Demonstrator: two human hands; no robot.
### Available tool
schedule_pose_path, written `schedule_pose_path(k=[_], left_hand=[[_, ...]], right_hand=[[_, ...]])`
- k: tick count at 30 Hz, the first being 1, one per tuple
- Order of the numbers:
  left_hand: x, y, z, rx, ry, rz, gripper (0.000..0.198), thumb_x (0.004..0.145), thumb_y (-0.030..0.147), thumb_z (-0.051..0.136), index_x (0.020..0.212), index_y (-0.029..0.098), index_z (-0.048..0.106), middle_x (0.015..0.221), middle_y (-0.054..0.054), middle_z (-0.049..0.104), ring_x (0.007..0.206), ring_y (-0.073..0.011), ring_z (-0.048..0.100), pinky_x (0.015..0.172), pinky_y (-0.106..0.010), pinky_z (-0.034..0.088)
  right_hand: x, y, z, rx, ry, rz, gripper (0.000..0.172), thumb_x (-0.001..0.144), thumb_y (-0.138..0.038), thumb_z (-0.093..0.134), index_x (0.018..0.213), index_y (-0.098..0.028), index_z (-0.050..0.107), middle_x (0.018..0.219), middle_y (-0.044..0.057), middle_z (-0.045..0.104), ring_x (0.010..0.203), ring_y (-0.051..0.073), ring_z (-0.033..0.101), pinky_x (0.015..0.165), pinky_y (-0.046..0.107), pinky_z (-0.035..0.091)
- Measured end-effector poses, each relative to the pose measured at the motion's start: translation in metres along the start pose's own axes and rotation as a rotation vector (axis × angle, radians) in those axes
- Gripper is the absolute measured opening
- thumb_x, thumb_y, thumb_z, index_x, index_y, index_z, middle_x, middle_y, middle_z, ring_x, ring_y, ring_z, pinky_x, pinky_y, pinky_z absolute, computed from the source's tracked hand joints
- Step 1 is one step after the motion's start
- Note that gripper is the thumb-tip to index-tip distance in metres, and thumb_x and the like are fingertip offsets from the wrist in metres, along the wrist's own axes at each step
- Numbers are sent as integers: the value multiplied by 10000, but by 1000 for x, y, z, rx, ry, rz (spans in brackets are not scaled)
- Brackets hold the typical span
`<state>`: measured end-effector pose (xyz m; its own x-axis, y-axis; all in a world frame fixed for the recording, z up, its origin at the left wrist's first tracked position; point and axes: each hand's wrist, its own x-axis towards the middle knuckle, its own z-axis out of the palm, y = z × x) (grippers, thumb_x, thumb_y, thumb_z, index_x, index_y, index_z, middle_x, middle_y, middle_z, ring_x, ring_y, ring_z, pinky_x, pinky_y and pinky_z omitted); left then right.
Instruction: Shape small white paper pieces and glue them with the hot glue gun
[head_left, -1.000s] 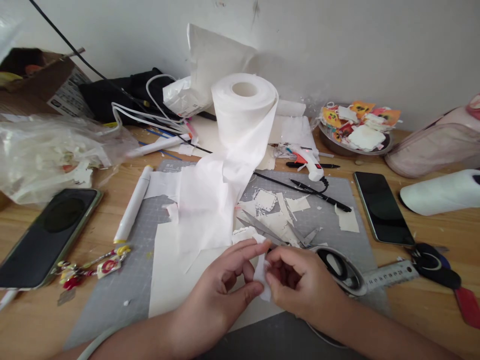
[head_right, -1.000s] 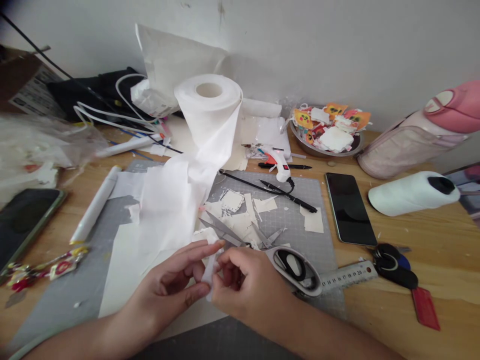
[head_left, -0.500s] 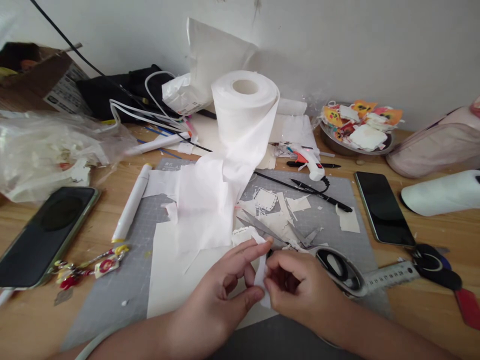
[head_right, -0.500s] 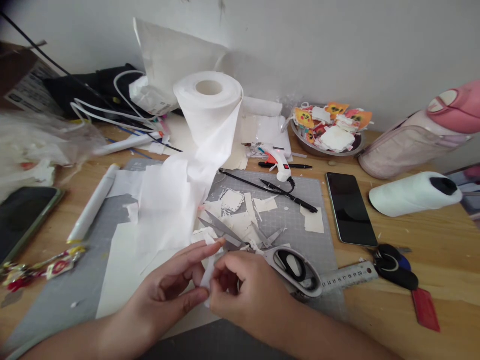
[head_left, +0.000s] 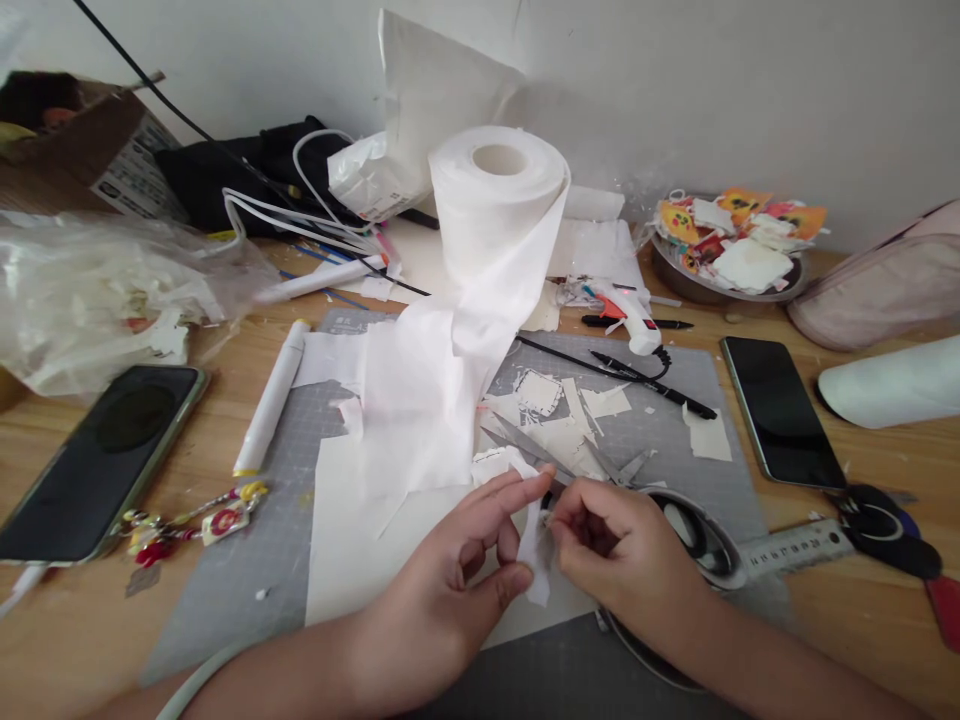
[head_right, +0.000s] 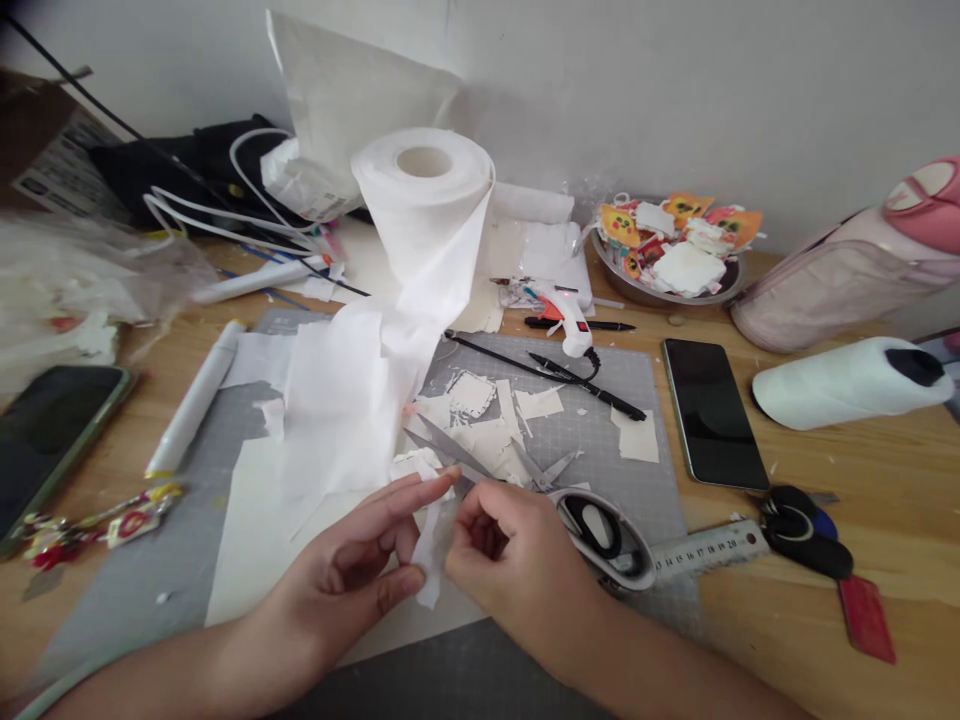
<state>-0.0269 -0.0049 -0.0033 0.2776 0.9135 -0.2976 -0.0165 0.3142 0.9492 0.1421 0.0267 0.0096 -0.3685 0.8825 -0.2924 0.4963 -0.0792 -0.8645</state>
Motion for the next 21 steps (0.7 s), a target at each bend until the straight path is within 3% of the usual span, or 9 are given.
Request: schedule_pose_path(k=[4, 7, 11, 21], left_hand=[[-1, 1, 0, -43, -13, 9, 539, 743, 113, 592, 1240, 312, 524, 727, 20, 525, 740, -140, 491, 856, -317, 402], [-1, 1, 1, -86, -52, -20, 572, 756, 94, 574, 1276, 309, 477, 767, 20, 511, 699, -116, 467, 795, -279, 408], [0, -1, 1, -112, -117, -33, 593, 785, 75, 530, 1310, 325, 418, 758, 40, 468, 691, -94, 444, 788, -257, 377], [3, -2, -2, -153, -118, -91, 537, 796, 138, 541, 1294, 309, 437, 705, 54, 385, 656, -91, 375, 651, -219, 314]], right_hand=[[-1, 0, -1, 47, -86, -18, 67, 718, -127, 505, 674, -176, 519, 550, -58, 461, 488, 63, 403, 443, 160, 321], [-3, 2, 2, 22, -112, -36, 70, 686, -118, 544, 712, -181, 530, 574, -61, 474, 486, 57, 410, 437, 152, 320], [-3, 3, 4, -88, -92, -91, 101, 694, -95, 525, 648, -178, 491, 555, -62, 452, 492, 54, 400, 456, 157, 307], [-3, 3, 3, -161, -37, -94, 119, 664, -82, 507, 615, -176, 454, 544, -61, 443, 489, 57, 407, 463, 163, 309]])
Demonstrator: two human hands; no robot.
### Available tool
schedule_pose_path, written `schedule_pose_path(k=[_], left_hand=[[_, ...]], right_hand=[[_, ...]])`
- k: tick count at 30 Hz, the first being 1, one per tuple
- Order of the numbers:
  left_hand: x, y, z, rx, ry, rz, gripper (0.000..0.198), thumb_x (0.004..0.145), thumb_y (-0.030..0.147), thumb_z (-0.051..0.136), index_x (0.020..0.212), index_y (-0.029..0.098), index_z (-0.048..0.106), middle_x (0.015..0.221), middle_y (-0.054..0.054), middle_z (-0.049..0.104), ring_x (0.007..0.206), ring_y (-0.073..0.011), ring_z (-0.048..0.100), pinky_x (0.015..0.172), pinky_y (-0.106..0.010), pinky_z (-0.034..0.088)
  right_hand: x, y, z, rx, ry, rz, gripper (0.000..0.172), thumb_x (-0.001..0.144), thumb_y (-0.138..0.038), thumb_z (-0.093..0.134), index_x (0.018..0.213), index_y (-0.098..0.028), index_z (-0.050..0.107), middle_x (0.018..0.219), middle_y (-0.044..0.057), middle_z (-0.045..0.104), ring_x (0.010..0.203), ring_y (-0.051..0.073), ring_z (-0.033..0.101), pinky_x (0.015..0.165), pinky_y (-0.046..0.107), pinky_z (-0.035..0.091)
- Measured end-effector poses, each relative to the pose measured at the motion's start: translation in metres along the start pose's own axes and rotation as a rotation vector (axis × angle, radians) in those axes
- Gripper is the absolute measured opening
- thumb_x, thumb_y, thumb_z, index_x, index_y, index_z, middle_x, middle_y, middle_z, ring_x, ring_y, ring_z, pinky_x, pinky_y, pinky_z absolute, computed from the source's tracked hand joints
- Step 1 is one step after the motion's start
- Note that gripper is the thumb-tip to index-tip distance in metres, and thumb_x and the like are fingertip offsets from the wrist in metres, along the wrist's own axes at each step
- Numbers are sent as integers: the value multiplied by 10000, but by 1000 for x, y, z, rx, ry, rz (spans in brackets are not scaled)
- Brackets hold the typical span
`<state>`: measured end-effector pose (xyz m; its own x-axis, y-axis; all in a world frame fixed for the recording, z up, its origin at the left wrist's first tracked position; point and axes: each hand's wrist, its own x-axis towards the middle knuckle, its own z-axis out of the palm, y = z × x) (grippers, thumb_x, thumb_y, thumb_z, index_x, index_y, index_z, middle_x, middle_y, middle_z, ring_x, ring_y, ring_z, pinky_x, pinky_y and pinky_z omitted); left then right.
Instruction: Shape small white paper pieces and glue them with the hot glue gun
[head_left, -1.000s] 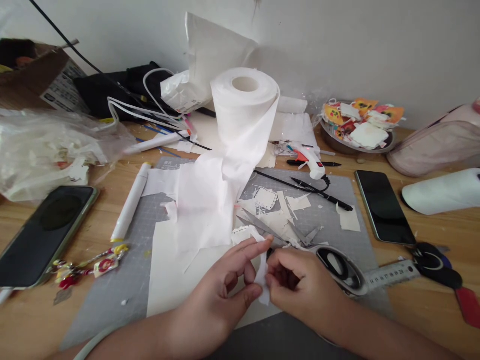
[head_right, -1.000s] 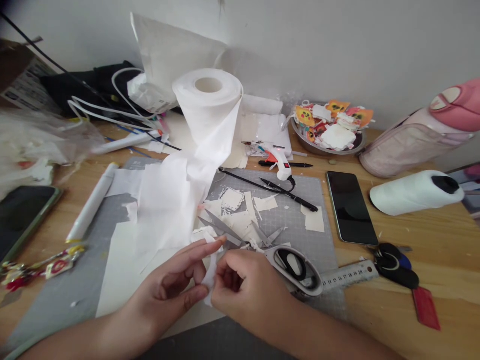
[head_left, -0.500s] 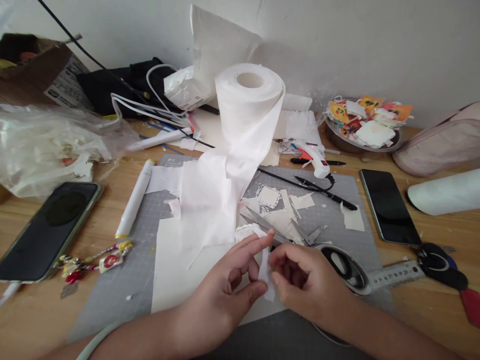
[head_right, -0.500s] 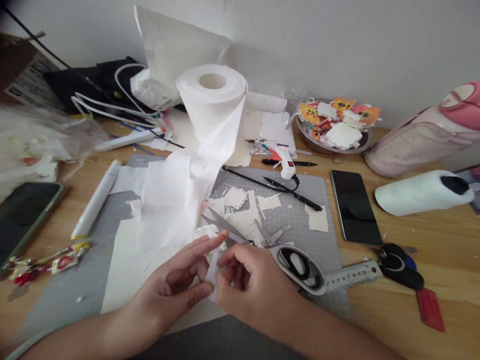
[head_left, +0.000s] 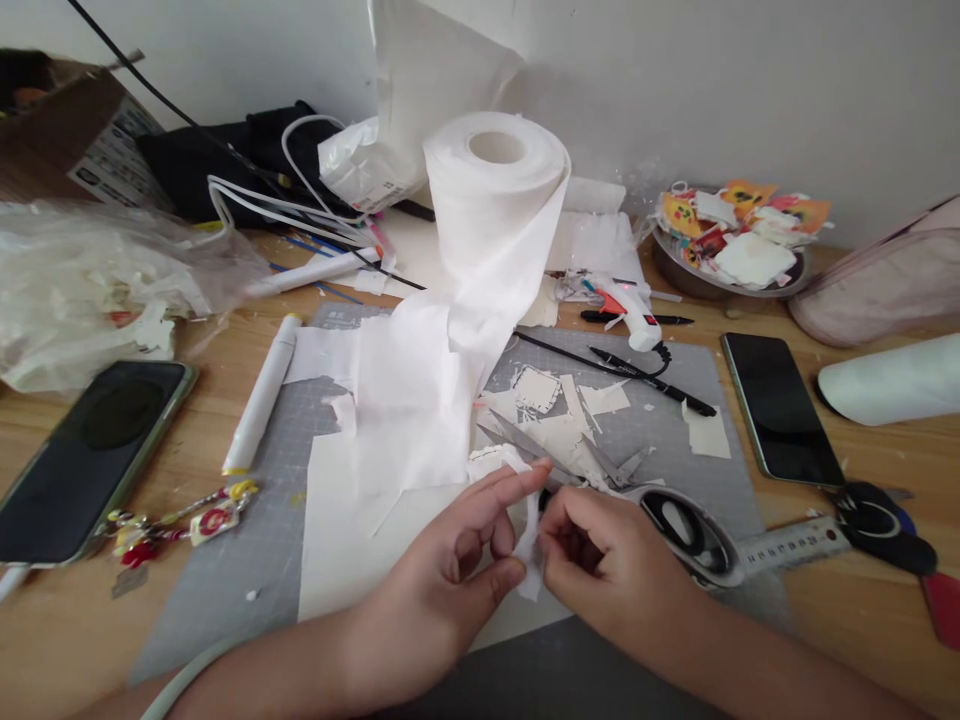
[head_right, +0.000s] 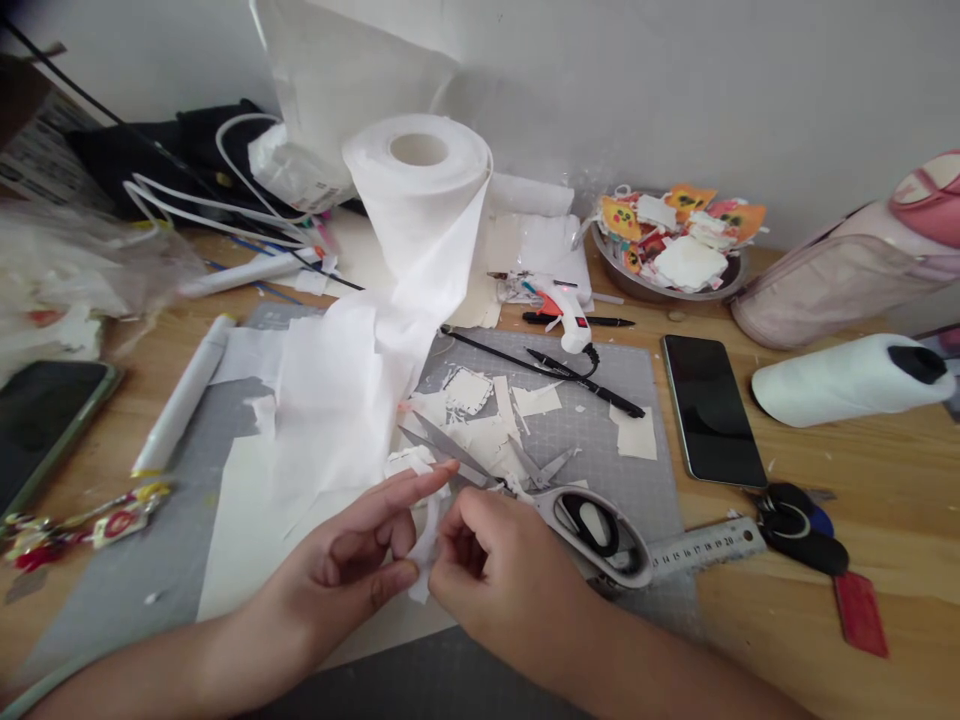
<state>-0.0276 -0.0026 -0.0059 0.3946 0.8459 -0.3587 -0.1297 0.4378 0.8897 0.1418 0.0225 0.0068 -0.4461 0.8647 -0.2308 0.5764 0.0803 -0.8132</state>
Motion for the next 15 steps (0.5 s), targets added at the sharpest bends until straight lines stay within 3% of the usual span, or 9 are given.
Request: schedule_pose_path(k=[10, 15], left_hand=[[-2, -1, -3, 38, 16, 79, 544, 810, 145, 545, 1277, 404, 444, 733, 47, 411, 658, -99, 365, 647, -231, 295], [-3, 0, -4, 9, 47, 126, 539, 809, 159, 560, 1284, 388, 446, 709, 48, 400, 651, -103, 368, 688, -247, 315]], right_hand=[[1, 1, 0, 80, 81, 75, 123, 661, -83, 491, 624, -186, 435, 524, -64, 418, 469, 64, 379, 442, 170, 304], [-2, 4, -1, 137, 25, -1, 127, 692, -71, 498, 680, -191, 457, 551, -69, 425, 472, 55, 377, 429, 156, 291]])
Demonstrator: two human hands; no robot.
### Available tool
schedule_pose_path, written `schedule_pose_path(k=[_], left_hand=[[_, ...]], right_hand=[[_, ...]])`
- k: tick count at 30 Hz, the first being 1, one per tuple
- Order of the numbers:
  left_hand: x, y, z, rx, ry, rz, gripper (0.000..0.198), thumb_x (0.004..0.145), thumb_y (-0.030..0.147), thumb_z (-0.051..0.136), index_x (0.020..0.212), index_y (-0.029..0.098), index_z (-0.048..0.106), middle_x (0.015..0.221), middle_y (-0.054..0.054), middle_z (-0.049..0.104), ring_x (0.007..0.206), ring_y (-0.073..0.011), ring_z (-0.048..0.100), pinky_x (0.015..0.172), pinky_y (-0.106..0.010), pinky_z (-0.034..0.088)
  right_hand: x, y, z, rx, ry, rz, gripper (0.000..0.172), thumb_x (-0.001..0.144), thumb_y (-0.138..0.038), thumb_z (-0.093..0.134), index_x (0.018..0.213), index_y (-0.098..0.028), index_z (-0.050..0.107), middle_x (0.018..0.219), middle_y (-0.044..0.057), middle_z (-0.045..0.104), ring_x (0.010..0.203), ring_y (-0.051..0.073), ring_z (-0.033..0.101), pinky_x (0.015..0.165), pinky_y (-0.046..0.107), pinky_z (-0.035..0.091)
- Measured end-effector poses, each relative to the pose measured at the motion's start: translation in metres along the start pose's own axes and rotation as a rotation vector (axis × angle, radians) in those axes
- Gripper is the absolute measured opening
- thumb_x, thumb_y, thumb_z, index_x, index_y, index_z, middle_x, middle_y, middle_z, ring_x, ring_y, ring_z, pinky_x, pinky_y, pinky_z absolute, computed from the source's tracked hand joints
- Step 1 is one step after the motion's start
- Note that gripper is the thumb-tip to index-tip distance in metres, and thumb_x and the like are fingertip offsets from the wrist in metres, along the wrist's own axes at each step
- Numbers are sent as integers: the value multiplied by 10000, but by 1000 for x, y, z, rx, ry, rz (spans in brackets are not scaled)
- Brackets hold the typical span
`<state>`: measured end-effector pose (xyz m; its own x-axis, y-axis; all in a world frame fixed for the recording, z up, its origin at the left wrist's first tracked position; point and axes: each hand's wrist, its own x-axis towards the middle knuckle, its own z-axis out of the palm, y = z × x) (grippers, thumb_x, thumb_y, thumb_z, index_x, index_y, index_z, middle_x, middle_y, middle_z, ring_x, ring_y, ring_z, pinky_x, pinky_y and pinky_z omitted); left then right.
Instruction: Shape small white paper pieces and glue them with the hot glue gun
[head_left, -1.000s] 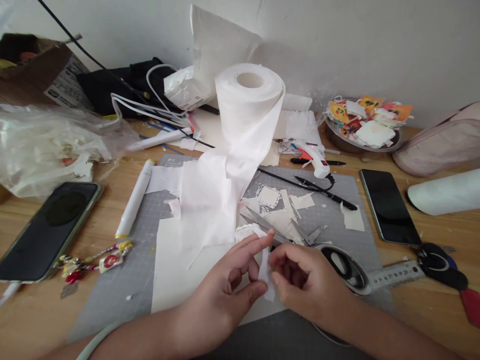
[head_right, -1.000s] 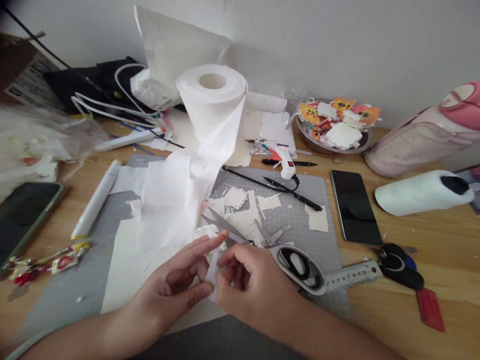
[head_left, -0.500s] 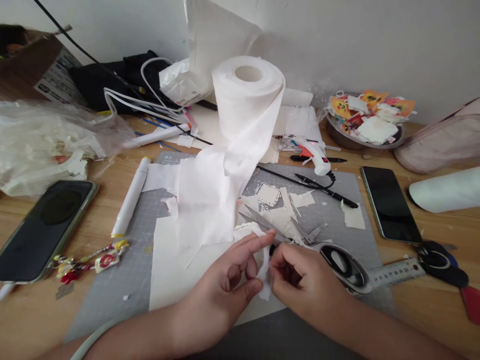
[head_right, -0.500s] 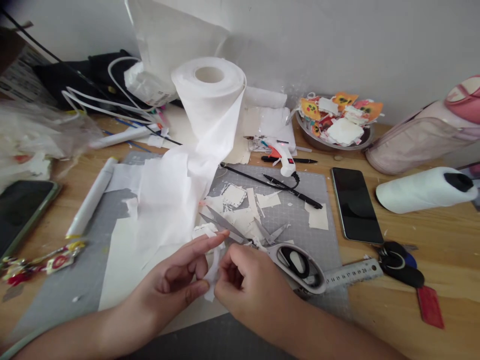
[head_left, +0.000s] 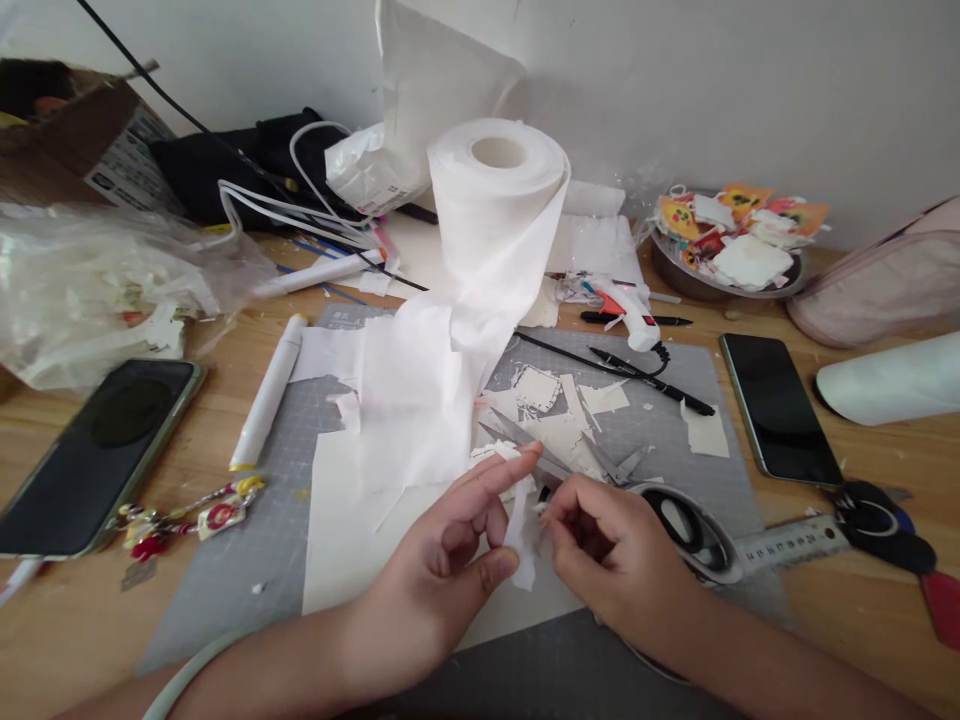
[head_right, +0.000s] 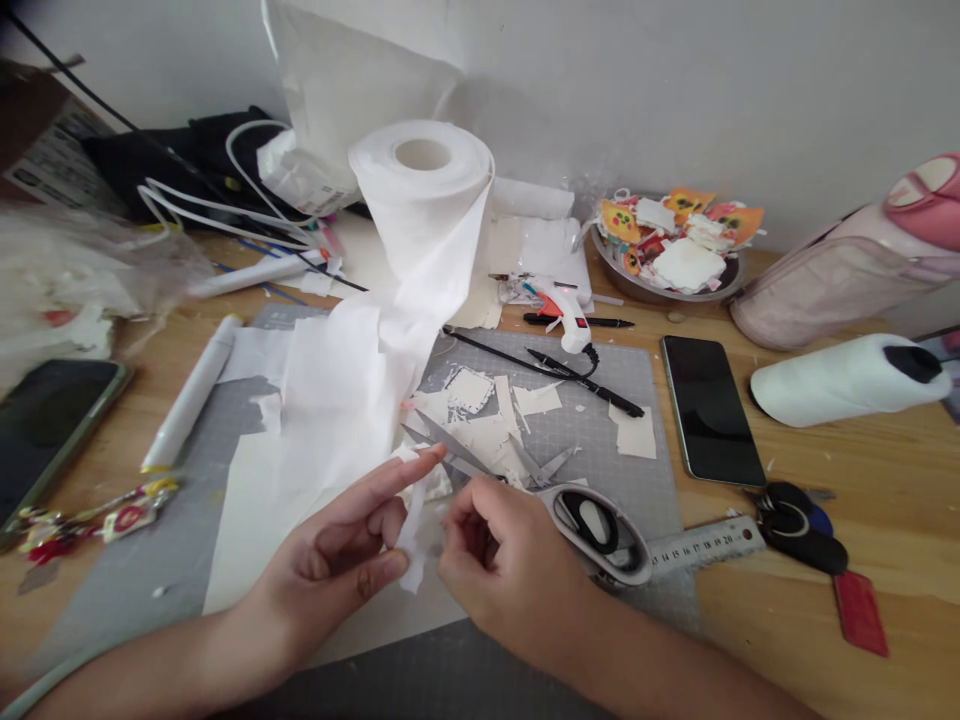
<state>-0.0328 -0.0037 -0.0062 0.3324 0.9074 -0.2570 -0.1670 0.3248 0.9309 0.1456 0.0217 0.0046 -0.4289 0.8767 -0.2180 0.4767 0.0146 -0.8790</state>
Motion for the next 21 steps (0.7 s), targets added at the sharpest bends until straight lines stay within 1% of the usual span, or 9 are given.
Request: schedule_pose_path(k=[4, 8, 10, 12, 14, 18, 21], left_hand=[[0, 1, 1, -25, 4, 20, 535, 806, 153, 567, 1280, 376, 456, 702, 47, 405, 654, -104, 371, 699, -244, 325], [1, 2, 2, -27, -13, 17, 546, 805, 130, 563, 1282, 373, 455, 695, 49, 415, 653, -100, 378, 709, -242, 330], [2, 2, 3, -25, -25, 20, 553, 808, 118, 557, 1280, 386, 452, 709, 47, 429, 656, -97, 380, 703, -234, 333], [2, 0, 3, -22, -34, 32, 549, 814, 116, 553, 1266, 411, 456, 729, 43, 448, 669, -96, 383, 692, -223, 338], [1, -2, 3, -6, -46, 42, 547, 819, 117, 551, 1256, 431, 456, 772, 38, 474, 689, -95, 390, 691, -213, 342], [-2, -5, 1, 39, -73, 51, 557, 832, 129, 537, 1281, 435, 416, 883, 29, 513, 704, -91, 386, 712, -207, 348], [-3, -4, 1, 39, -88, 31, 558, 837, 136, 531, 1290, 436, 402, 883, 31, 524, 701, -92, 388, 729, -213, 350]], right_hand=[[-1, 1, -2, 16, -47, -62, 129, 714, -74, 508, 694, -189, 454, 577, -67, 432, 482, 49, 377, 442, 154, 294], [-1, -2, -6, 9, -98, -220, 100, 765, -98, 490, 718, -184, 475, 600, -56, 445, 534, 60, 396, 499, 171, 308], [-1, -4, -7, -4, -131, -270, 94, 789, -114, 476, 726, -182, 484, 603, -53, 453, 551, 63, 406, 521, 178, 314], [-1, -5, -6, -26, -158, -258, 90, 803, -131, 478, 730, -180, 494, 602, -52, 463, 544, 61, 409, 514, 177, 312], [0, -4, -5, -45, -168, -199, 83, 809, -153, 495, 731, -180, 505, 603, -51, 480, 536, 59, 420, 500, 173, 313], [2, -2, -2, -35, -142, -108, 51, 800, -200, 533, 752, -186, 524, 618, -47, 505, 525, 64, 438, 480, 167, 329], [3, -4, -1, -35, -121, -94, 55, 775, -184, 543, 726, -184, 518, 618, -47, 499, 518, 63, 430, 469, 166, 324]])
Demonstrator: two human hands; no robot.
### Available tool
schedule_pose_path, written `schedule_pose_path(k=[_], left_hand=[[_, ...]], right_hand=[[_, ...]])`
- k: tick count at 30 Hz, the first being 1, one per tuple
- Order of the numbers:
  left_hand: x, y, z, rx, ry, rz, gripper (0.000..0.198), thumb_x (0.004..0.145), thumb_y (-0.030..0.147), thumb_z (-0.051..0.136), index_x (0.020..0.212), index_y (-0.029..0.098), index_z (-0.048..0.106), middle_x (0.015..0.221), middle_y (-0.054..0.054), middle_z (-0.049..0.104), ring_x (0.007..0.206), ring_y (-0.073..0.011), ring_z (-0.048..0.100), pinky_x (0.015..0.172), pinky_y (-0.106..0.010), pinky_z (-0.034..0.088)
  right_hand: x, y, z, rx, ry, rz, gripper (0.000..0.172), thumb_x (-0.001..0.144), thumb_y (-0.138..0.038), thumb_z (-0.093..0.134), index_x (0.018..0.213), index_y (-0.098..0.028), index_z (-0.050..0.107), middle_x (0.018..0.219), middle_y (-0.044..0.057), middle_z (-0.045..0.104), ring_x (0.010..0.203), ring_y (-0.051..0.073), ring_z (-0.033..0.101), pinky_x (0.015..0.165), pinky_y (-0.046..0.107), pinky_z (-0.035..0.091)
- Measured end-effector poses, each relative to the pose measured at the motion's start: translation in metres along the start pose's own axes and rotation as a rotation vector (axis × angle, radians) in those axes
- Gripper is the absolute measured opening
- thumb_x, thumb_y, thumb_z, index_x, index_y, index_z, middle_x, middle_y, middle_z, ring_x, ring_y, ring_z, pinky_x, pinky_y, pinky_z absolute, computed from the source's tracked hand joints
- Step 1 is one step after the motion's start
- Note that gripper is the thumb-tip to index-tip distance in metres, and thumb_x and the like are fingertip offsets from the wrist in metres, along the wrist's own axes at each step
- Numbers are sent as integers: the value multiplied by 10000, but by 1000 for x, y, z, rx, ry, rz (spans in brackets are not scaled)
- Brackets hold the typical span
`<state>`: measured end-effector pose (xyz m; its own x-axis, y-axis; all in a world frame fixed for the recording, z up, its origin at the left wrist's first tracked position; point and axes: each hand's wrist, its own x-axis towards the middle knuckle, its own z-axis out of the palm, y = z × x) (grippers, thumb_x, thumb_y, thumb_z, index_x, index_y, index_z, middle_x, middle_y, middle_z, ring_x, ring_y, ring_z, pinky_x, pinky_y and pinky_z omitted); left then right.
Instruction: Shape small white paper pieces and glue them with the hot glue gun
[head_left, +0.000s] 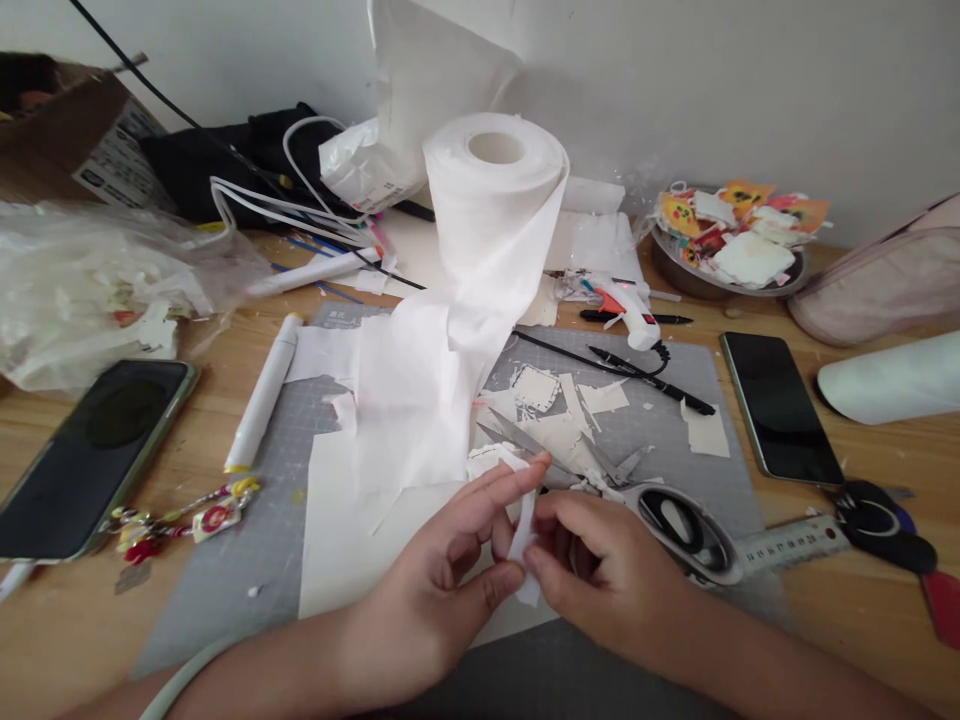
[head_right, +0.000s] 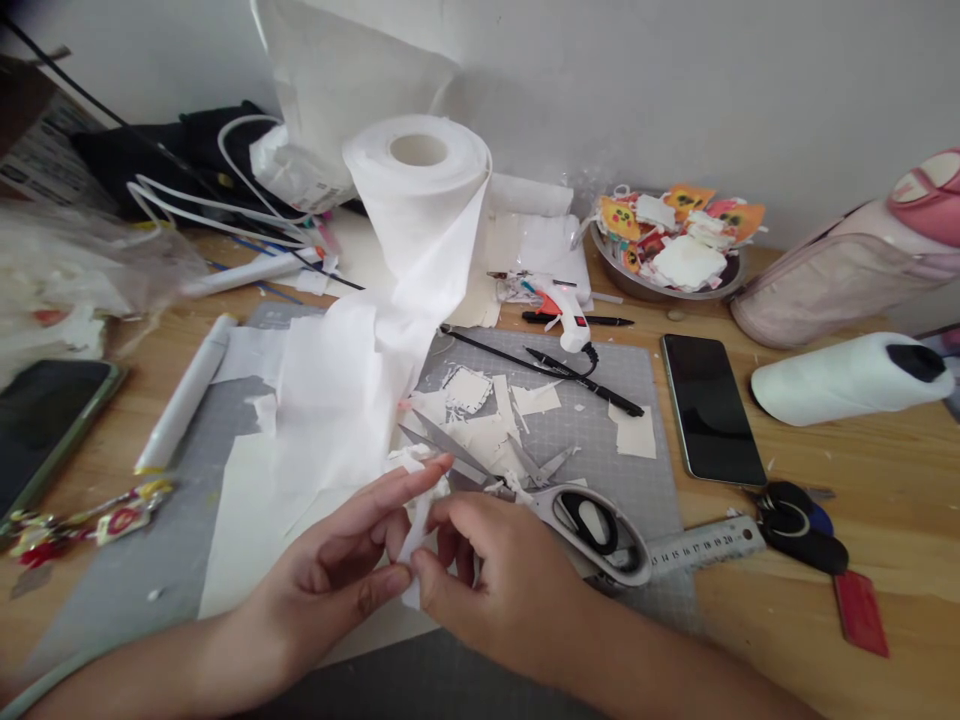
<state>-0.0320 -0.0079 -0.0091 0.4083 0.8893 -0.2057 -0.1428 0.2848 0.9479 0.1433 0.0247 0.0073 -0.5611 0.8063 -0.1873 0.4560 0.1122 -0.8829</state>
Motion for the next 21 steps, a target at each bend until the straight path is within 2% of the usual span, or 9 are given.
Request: schedule_pose_path(k=[11, 21], left_hand=[[2, 4, 4, -18, -8, -107, 563, 805, 118, 545, 1289, 384, 439, 756, 40, 458, 677, -100, 400, 743, -244, 353], [7, 8, 1, -32, -30, -131, 520, 811, 120, 530, 1270, 361, 479, 738, 40, 386, 638, -95, 350, 641, -220, 330]], right_hand=[[-3, 2, 6, -72, 55, 42, 144, 656, -89, 514, 585, -182, 428, 547, -55, 460, 497, 66, 404, 466, 178, 288], [-4, 3, 9, -172, 111, 30, 157, 628, -100, 489, 564, -187, 374, 516, -53, 453, 459, 64, 399, 444, 180, 273]])
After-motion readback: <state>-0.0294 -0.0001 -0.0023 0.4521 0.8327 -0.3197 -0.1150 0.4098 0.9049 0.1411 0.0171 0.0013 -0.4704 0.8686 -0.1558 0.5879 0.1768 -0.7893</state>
